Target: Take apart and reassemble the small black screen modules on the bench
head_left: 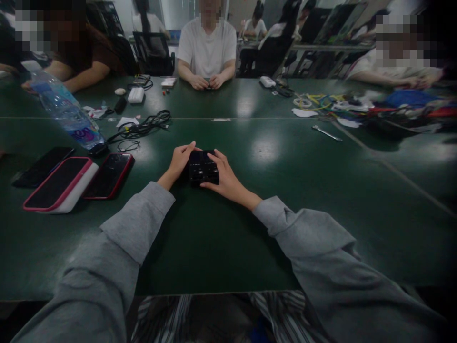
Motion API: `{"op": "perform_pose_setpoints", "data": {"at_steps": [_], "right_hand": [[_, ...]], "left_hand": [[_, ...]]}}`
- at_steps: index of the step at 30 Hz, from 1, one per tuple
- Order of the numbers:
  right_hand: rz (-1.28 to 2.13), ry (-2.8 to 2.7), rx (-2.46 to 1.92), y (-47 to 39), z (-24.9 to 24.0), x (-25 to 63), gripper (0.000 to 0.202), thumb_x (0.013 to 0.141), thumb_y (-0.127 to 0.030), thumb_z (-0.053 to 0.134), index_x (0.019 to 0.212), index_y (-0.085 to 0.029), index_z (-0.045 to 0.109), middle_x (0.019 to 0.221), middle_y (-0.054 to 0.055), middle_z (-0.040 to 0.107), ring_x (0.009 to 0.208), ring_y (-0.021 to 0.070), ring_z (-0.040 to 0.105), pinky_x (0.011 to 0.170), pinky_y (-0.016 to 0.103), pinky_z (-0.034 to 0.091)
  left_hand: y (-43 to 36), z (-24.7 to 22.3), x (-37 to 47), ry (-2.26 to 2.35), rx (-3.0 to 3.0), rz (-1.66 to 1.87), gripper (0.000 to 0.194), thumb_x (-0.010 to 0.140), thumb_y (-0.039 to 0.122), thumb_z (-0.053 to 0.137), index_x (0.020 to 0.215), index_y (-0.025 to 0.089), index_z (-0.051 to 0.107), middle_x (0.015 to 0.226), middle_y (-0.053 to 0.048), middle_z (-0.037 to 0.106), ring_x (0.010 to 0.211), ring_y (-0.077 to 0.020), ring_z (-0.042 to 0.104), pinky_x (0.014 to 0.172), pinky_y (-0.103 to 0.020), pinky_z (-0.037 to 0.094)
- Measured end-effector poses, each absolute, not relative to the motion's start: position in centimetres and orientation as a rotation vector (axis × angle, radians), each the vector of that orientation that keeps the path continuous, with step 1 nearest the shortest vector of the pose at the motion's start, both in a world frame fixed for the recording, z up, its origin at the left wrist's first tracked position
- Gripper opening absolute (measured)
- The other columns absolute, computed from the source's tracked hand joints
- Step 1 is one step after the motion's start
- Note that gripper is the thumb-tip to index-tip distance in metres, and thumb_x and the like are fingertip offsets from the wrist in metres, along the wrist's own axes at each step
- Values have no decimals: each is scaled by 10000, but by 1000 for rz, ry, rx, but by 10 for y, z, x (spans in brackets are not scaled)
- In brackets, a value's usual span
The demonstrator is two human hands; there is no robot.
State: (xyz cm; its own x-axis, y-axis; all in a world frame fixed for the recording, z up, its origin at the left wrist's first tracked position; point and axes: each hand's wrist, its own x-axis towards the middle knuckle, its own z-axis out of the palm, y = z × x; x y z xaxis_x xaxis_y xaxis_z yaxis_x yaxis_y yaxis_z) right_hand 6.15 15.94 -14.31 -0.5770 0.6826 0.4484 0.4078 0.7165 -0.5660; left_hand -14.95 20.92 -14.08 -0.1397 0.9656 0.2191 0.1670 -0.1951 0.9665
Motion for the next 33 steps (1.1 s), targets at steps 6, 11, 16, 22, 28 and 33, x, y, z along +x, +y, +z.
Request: {"op": "perform_pose_setpoints", "data": {"at_steps": [6,11,16,22,28,33], "right_hand": [[656,-2133,-837,156,-136,61,827,865,-734,546,1503,-275,287,1555,147,248,1479,334,209,1199,595,229],[850,-1781,-919,167,-144,64,600,959,-697,388,1359,-254,446,1386,129,466,1309,254,465,1153,485,362],[956,-1633,-973,174,-148,66,587,925,-715,454,1253,-231,504,1293,125,547,1216,248,537,1094,462,420],[947,-1726,-971,167,-140,65,499,959,-664,438,1190,-232,532,1252,111,568,1162,237,556,996,439,490],[938,-1733,-982,170,-145,65,426,962,-626,467,1069,-218,523,1114,90,582,1050,216,575,931,395,505],[935,-1760,-930,170,-146,64,383,955,-586,514,1050,-215,502,1048,70,577,961,202,581,880,380,505]], "left_hand": [[208,-140,-150,1327,1430,1404,524,855,642,559,801,160,759,792,-75,728,716,-170,634,665,-281,479],[207,-139,-149,1319,1429,1386,519,874,633,541,818,164,756,821,-80,729,751,-177,648,694,-288,489],[205,-138,-149,1281,1423,1363,485,884,607,552,831,168,753,832,-86,726,746,-175,647,687,-290,495],[203,-135,-147,1284,1444,1349,491,884,607,544,852,163,749,865,-91,733,774,-179,650,690,-283,496],[204,-135,-147,1295,1447,1345,491,882,602,541,852,162,757,829,-84,726,752,-173,641,670,-275,483],[205,-137,-146,1293,1454,1348,488,879,598,545,852,161,761,836,-84,728,749,-171,637,664,-272,478]]}}
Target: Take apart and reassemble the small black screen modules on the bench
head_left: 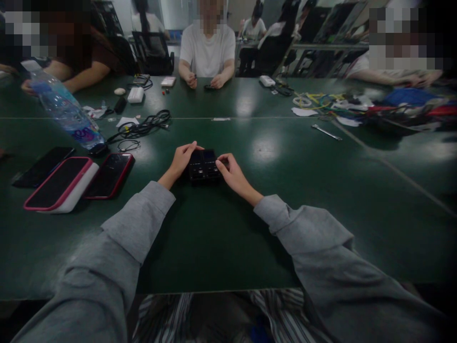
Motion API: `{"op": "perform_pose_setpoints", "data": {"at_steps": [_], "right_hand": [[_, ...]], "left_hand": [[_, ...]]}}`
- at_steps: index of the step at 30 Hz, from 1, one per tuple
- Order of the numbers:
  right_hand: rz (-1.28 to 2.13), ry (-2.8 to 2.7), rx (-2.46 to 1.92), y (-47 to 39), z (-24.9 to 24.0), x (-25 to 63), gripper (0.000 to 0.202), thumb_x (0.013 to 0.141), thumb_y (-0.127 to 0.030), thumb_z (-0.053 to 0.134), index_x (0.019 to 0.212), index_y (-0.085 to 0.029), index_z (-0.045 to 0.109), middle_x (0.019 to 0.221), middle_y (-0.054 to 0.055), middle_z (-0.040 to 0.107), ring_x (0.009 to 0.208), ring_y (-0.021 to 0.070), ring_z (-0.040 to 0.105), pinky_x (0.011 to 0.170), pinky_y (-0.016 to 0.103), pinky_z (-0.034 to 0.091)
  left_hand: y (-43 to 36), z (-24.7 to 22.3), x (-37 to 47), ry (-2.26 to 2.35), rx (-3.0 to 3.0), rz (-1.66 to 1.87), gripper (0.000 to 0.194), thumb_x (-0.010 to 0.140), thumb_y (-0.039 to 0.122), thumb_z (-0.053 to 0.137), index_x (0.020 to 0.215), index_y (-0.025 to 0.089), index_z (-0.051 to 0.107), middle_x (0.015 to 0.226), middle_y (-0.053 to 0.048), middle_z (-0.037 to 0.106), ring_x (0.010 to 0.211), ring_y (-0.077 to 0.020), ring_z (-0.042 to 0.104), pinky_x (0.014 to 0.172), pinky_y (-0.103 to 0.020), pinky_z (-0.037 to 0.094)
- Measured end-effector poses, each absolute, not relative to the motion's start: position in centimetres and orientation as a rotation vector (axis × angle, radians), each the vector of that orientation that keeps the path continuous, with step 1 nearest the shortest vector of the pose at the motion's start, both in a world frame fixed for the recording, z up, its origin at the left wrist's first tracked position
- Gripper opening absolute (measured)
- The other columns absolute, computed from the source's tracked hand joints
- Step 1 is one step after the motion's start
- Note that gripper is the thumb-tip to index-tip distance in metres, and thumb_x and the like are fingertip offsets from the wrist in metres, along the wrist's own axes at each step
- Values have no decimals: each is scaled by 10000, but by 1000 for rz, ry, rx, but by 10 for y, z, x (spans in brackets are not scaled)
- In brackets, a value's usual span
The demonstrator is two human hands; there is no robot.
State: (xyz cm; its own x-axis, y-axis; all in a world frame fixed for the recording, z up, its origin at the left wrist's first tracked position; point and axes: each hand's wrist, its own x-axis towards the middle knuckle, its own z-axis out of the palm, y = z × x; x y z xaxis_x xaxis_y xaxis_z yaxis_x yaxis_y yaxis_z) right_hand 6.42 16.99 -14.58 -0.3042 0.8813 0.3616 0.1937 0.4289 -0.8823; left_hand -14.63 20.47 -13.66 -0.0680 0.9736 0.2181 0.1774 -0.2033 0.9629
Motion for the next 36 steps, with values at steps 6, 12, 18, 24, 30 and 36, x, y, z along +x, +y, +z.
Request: {"op": "perform_pose_setpoints", "data": {"at_steps": [6,12,18,24,30,36], "right_hand": [[894,-1806,-943,168,-143,63,360,956,-572,508,1040,-223,473,1025,65,565,929,202,576,852,384,499],[863,-1856,-954,167,-141,63,354,967,-563,469,1051,-221,441,1009,73,546,934,213,562,875,412,484],[863,-1877,-955,167,-141,64,369,982,-581,435,1075,-224,433,1041,77,545,944,213,560,857,399,486],[841,-1884,-966,168,-142,63,409,981,-614,411,1073,-216,433,1050,86,543,966,221,553,892,417,477],[764,-1875,-966,165,-141,62,500,971,-660,392,1201,-219,443,1197,126,526,1142,257,532,1025,474,451],[422,-2170,-859,151,-130,61,505,1004,-590,378,1429,-318,376,1523,87,312,1441,296,272,1176,552,274]], "left_hand": [[204,-136,-146,1314,1469,1352,504,900,597,507,849,164,760,842,-84,731,731,-168,633,657,-273,477],[203,-137,-145,1350,1502,1390,498,911,580,496,834,166,763,823,-88,725,719,-169,628,644,-278,469],[201,-136,-145,1368,1523,1400,486,914,560,496,842,161,765,804,-89,721,708,-169,624,631,-277,459],[201,-135,-145,1384,1556,1399,474,921,541,490,831,167,767,806,-87,726,723,-172,626,642,-281,459],[202,-136,-145,1402,1550,1403,486,919,553,488,833,163,765,802,-83,722,716,-172,620,647,-282,457],[202,-136,-146,1424,1596,1436,468,929,531,479,799,178,757,815,-65,728,748,-174,631,697,-286,466]]}}
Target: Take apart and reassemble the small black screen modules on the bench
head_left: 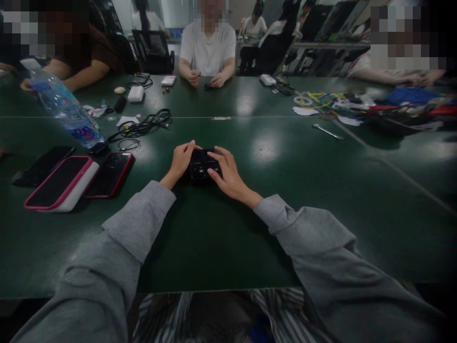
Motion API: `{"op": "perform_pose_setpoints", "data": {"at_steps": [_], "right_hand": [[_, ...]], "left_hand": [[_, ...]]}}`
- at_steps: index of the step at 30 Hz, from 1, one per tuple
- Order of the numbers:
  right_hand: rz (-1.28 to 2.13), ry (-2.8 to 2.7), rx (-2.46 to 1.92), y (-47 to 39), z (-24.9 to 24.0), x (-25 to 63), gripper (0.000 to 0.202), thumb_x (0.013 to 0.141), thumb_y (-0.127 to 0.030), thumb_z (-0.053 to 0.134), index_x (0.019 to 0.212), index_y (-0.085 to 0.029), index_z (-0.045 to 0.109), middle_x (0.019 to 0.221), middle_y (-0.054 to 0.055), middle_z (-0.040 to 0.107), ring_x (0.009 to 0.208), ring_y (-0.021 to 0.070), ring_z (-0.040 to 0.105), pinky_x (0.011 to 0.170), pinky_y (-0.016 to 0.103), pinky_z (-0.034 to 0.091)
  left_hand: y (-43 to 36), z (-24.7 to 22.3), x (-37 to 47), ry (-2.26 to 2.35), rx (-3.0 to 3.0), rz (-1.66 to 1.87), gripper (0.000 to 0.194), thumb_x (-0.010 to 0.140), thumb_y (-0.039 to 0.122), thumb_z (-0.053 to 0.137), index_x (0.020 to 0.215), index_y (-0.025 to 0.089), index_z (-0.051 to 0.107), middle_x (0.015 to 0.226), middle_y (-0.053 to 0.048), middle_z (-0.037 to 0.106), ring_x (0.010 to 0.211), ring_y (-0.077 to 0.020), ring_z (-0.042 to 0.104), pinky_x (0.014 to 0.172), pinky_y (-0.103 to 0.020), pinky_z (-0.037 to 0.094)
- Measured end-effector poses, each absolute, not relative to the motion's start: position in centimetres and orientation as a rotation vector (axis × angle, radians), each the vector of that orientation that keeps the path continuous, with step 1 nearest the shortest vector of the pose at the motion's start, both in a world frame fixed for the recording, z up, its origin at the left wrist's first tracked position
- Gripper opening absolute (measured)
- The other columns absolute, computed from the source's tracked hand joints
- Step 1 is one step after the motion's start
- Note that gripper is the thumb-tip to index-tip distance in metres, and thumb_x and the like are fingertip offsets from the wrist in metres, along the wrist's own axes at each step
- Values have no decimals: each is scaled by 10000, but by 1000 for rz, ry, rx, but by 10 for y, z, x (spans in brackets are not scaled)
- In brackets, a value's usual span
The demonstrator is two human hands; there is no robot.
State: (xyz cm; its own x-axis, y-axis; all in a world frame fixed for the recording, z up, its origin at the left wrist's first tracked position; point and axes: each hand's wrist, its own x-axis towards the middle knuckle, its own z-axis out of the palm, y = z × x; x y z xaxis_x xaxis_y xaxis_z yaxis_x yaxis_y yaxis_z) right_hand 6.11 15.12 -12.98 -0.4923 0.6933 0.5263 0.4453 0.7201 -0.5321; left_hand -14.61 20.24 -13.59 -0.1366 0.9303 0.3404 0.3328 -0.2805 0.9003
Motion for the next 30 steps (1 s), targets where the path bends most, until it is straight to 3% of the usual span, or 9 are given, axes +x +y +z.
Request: {"op": "perform_pose_setpoints", "data": {"at_steps": [5,19,30], "right_hand": [[347,-2364,-821,146,-128,60,569,979,-604,444,1469,-338,329,1561,83,277,1456,327,242,1174,583,244],[377,-2295,-840,152,-135,61,879,880,-710,543,1538,-237,202,1595,173,244,1489,339,223,1188,618,237],[385,-2341,-805,152,-136,61,933,877,-695,566,1568,-241,136,1630,159,167,1514,328,147,1214,618,178]], "left_hand": [[203,-136,-146,1433,1606,1443,450,936,504,475,794,181,754,827,-66,738,764,-179,640,746,-301,481],[203,-136,-147,1318,1553,1342,501,906,580,508,899,158,777,885,-80,746,821,-185,657,789,-301,496],[201,-135,-146,1258,1528,1292,531,917,590,479,956,149,774,909,-88,752,815,-185,671,788,-306,508]]}}
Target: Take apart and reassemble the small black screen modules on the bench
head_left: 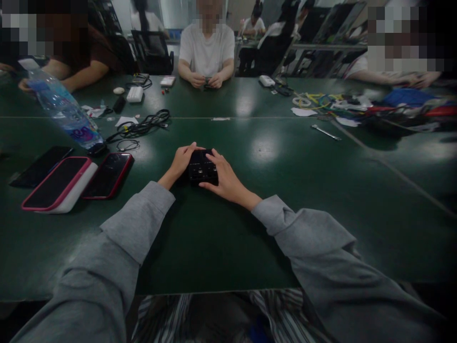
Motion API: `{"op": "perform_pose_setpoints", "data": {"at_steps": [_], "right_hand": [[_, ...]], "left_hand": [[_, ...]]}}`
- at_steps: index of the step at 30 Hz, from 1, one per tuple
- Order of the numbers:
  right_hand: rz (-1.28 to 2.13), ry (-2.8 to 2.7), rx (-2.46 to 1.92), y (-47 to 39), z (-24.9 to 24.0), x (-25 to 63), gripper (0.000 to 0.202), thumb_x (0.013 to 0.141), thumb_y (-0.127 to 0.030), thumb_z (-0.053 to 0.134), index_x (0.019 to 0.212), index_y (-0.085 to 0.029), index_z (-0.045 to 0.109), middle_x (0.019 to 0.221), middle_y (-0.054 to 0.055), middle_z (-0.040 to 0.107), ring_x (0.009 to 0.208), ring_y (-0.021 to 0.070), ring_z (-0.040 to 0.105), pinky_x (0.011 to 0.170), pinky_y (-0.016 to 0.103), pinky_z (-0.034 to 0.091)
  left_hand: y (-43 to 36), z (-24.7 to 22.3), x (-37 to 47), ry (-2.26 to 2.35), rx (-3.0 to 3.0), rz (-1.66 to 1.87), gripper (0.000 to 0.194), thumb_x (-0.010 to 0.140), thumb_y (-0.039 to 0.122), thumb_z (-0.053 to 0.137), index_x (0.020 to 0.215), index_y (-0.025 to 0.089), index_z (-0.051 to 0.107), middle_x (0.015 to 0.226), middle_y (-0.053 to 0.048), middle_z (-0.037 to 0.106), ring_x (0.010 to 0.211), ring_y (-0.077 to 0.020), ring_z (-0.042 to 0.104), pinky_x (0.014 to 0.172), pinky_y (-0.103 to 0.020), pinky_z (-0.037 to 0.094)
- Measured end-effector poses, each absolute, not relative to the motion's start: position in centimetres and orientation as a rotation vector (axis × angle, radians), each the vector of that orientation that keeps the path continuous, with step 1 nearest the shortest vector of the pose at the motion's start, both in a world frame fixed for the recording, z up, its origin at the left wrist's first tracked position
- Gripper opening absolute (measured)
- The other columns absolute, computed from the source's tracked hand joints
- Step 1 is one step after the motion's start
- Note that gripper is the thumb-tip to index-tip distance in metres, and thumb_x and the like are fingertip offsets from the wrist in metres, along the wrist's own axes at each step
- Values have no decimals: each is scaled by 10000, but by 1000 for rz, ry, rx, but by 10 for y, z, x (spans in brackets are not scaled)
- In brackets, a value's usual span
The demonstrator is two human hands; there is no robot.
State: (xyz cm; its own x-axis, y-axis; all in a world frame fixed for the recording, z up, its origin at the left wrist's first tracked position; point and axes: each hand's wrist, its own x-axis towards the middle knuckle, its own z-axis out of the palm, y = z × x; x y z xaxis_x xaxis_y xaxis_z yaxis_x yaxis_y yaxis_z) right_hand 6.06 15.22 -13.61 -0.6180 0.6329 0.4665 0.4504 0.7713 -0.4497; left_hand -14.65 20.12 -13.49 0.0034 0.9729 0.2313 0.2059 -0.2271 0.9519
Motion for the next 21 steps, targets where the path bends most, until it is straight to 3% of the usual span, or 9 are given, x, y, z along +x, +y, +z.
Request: {"op": "perform_pose_setpoints", "data": {"at_steps": [13,18,21], "right_hand": [[358,-2354,-861,148,-133,57,1022,825,-769,569,1572,-226,134,1627,162,177,1514,326,148,1213,617,183],[262,-2150,-1115,121,-133,36,950,830,-775,552,1520,-203,238,1573,195,262,1486,354,225,1177,627,266],[217,-2085,-1160,106,-135,22,980,810,-753,606,1509,-192,210,1553,217,244,1477,371,220,1150,621,314]], "left_hand": [[205,-140,-149,1287,1539,1332,530,929,566,454,932,141,771,903,-98,750,810,-190,670,823,-323,508],[204,-139,-149,1302,1538,1321,536,928,570,454,939,138,771,887,-99,748,800,-189,672,806,-318,516],[204,-139,-148,1291,1521,1333,538,925,574,453,946,141,771,906,-100,753,810,-189,678,791,-308,522]]}}
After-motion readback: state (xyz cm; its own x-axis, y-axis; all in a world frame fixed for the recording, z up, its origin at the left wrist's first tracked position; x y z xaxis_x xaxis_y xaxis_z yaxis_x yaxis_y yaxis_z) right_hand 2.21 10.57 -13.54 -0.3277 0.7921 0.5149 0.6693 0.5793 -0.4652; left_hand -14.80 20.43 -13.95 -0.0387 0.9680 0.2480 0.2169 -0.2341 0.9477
